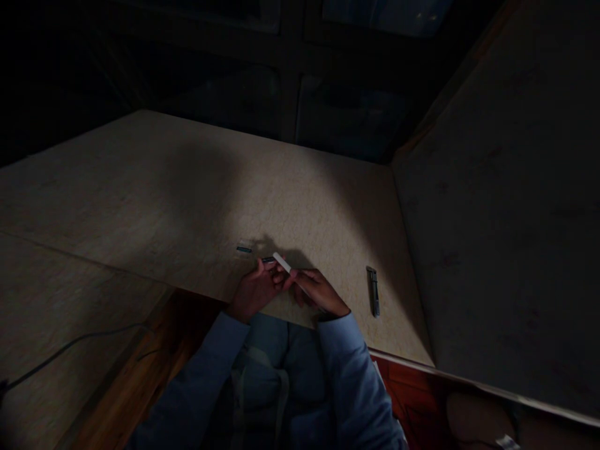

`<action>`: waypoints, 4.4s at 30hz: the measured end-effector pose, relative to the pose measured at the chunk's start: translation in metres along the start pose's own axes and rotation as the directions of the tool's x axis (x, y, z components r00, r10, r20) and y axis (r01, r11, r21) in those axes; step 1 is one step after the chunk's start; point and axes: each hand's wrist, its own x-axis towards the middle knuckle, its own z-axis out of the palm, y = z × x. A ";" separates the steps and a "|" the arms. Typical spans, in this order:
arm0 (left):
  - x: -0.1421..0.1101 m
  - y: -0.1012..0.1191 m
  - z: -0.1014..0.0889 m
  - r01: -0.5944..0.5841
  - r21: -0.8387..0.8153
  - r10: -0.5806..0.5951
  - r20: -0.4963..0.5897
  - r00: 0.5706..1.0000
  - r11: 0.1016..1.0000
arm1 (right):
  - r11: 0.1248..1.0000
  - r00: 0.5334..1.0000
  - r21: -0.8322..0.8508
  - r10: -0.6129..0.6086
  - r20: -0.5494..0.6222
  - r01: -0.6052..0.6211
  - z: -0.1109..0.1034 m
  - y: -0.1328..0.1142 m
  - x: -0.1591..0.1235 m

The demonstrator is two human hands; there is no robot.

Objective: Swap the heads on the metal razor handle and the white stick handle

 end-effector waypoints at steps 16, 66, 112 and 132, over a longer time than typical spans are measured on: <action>0.001 -0.002 0.002 0.054 0.027 -0.052 -0.055 0.997 0.998 | 0.999 1.000 -0.036 -0.017 0.015 0.017 -0.001 0.003 0.000; 0.002 -0.005 -0.001 0.054 0.107 -0.056 0.008 0.998 0.993 | 0.997 0.999 -0.067 -0.044 0.003 0.044 -0.001 0.007 -0.002; 0.008 -0.006 -0.003 0.060 0.153 -0.054 -0.046 0.997 0.986 | 0.979 0.698 -0.157 -0.203 -0.687 0.131 0.000 0.025 -0.038; -0.003 0.008 0.009 0.107 -0.017 -0.108 -0.072 0.992 0.994 | 0.676 0.613 -0.688 -0.433 -0.661 -0.265 -0.033 0.012 -0.089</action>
